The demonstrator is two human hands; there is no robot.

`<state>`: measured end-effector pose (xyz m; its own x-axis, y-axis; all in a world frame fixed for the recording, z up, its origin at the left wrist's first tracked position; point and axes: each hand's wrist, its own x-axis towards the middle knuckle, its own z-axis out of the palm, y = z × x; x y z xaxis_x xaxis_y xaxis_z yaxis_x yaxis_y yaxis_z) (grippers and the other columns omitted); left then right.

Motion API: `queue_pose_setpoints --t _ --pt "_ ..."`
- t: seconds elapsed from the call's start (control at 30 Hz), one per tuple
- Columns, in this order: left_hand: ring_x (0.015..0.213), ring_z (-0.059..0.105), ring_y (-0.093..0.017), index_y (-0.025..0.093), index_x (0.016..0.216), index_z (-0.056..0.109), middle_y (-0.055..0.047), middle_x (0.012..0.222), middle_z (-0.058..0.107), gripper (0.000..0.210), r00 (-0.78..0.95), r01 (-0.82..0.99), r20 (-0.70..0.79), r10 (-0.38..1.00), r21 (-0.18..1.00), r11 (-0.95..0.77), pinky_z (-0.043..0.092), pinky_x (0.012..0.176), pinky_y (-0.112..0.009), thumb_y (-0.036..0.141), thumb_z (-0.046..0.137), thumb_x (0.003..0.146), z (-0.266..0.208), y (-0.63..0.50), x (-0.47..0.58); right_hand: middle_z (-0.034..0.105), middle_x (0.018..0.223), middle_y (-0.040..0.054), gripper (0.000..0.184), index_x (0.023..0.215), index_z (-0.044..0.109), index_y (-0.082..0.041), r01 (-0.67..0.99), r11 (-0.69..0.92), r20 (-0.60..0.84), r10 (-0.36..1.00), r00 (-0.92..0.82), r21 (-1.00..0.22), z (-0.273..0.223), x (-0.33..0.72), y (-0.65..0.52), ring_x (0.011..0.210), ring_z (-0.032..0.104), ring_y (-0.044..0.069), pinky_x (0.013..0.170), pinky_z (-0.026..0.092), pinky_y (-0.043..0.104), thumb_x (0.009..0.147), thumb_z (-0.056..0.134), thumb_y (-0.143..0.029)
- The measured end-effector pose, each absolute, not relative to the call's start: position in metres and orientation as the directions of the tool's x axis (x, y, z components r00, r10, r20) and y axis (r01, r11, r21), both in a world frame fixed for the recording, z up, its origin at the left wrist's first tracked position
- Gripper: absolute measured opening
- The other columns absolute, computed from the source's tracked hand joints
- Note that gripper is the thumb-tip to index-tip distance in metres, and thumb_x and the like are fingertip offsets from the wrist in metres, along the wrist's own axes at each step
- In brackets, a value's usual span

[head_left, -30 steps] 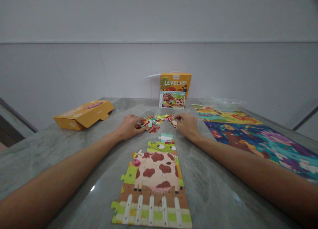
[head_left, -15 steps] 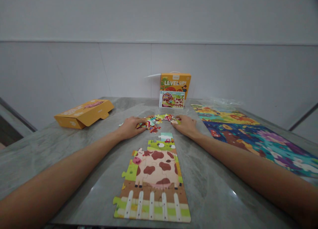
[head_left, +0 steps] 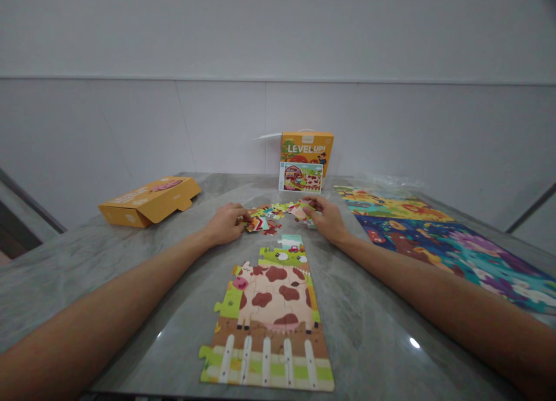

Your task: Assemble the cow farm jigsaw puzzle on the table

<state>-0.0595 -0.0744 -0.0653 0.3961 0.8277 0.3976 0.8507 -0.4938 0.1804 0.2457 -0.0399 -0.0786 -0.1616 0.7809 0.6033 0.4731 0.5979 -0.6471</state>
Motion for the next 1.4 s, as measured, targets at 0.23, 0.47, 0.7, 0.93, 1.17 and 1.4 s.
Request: queue_pose_setpoints --t 0.23,0.47,0.7,0.93,1.17,1.4 --pt "0.117 0.055 -0.031 0.025 0.127 0.064 -0.010 0.127 0.064 0.050 0.422 0.862 0.327 0.846 0.145 -0.486 0.043 0.098 -0.046 0.052 0.064 0.085 -0.069 -0.080 -0.045 0.074 0.085 0.0046 0.033 0.114 0.068 -0.015 0.524 0.513 0.524 0.840 -0.143 -0.680 -0.071 0.241 -0.047 0.077 0.067 0.018 0.077 0.052 0.031 0.085 0.061 -0.028" --pt "0.107 0.061 -0.026 0.023 0.118 0.069 -0.008 0.115 0.067 0.038 0.392 0.844 0.372 0.842 0.219 -0.490 0.046 0.096 -0.038 0.040 0.063 0.084 -0.065 -0.078 -0.049 0.077 0.094 0.0051 0.021 0.105 0.072 -0.018 0.521 0.499 0.499 0.853 -0.155 -0.692 -0.074 0.240 -0.045 0.087 0.070 0.018 0.081 0.053 0.029 0.087 0.062 -0.024" --pt "0.110 0.060 -0.028 0.021 0.121 0.067 -0.010 0.117 0.065 0.040 0.145 0.952 0.391 0.909 0.195 -0.235 0.046 0.098 -0.040 0.034 0.058 0.084 -0.061 -0.077 -0.061 0.076 0.098 0.0053 0.021 0.102 0.072 -0.017 0.536 0.494 0.501 0.853 -0.146 -0.685 -0.074 0.241 -0.042 0.088 0.069 0.018 0.082 0.052 0.029 0.090 0.056 -0.022" --pt "0.114 0.059 -0.030 0.023 0.119 0.069 -0.011 0.124 0.064 0.036 0.118 0.969 0.328 0.937 0.167 -0.180 0.046 0.096 -0.043 0.025 0.052 0.086 -0.065 -0.072 -0.071 0.075 0.096 0.0054 0.023 0.102 0.075 -0.019 0.746 0.338 0.473 0.880 -0.034 -0.574 -0.072 0.243 -0.041 0.088 0.067 0.020 0.085 0.048 0.032 0.091 0.055 -0.025" --pt "0.132 0.044 -0.035 0.029 0.131 0.062 -0.008 0.141 0.056 0.046 0.369 0.903 0.289 0.884 0.113 -0.414 0.035 0.105 -0.053 0.043 0.059 0.087 -0.062 -0.082 -0.061 0.070 0.111 0.0089 0.030 0.111 0.073 -0.025 0.896 0.129 0.336 0.942 0.024 -0.425 -0.076 0.244 -0.040 0.111 0.060 0.030 0.096 0.042 0.046 0.086 0.058 -0.023" --pt "0.120 0.054 -0.030 0.029 0.123 0.067 -0.006 0.126 0.067 0.035 0.449 0.860 0.267 0.852 0.130 -0.494 0.037 0.100 -0.047 0.043 0.058 0.091 -0.061 -0.086 -0.055 0.067 0.115 0.0089 0.030 0.111 0.073 -0.028 0.906 0.145 0.326 0.946 -0.008 -0.397 -0.075 0.242 -0.041 0.114 0.058 0.030 0.097 0.041 0.046 0.085 0.059 -0.026"
